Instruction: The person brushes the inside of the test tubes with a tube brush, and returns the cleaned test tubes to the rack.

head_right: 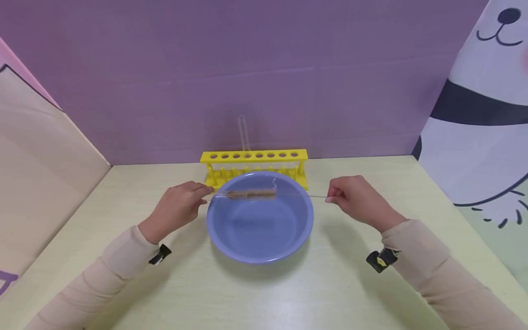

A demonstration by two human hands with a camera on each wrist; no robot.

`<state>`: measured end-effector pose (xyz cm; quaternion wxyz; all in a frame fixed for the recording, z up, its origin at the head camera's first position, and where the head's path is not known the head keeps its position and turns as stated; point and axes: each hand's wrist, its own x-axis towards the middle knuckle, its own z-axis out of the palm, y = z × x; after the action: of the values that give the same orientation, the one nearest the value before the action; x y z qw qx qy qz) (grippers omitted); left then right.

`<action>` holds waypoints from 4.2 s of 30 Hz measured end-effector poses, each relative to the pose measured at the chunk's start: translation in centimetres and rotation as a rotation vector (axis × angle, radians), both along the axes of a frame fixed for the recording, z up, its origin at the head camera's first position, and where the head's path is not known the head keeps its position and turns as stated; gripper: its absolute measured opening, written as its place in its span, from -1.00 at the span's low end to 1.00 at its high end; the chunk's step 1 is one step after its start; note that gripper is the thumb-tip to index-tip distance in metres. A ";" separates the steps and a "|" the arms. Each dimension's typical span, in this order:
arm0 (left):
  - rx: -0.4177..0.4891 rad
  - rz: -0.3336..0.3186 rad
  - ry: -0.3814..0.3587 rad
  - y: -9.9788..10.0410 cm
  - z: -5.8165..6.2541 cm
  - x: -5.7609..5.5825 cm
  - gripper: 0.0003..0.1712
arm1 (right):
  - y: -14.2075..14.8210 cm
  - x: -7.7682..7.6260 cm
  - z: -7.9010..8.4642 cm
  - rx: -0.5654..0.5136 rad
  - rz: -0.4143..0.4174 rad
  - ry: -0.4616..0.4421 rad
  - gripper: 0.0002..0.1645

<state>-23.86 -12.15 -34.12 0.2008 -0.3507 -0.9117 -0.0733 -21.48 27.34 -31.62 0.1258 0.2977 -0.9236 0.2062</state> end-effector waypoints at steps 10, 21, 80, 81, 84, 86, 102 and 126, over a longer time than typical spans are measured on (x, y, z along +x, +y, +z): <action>-0.019 0.002 -0.015 0.0 -0.1 0.0 -0.58 | -1.4 0.5 -0.8 0.072 0.016 0.223 -0.67; -0.018 -0.005 -0.013 -0.2 -0.1 0.0 -0.57 | -1.9 0.5 -2.1 0.073 0.096 0.413 -0.73; 0.000 -0.036 -0.031 0.7 0.2 0.3 -0.73 | -1.9 -1.2 -1.5 -0.053 0.155 0.127 -0.66; 0.001 -0.036 -0.030 0.7 0.2 0.3 -0.73 | -1.9 -1.3 -1.4 -0.061 0.160 0.099 -0.66; 0.004 -0.036 -0.030 0.7 0.2 0.4 -0.72 | -1.8 -1.6 -1.2 -0.086 0.182 0.020 -0.68; 0.005 -0.036 -0.030 0.7 0.3 0.4 -0.72 | -1.8 -1.7 -1.2 -0.101 0.187 -0.032 -0.70; 0.015 -0.041 -0.008 0.8 0.3 0.3 -0.71 | -2.2 -2.6 1.2 -0.168 0.042 -0.604 -0.89; 0.032 -0.062 0.000 0.9 0.5 0.4 -0.73 | -2.9 -2.3 1.8 -0.406 0.109 -1.194 -0.84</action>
<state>-23.41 -11.28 -33.61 0.2041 -0.3758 -0.8990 -0.0939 -23.74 24.40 -29.80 -0.3681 0.1481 -0.7606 0.5140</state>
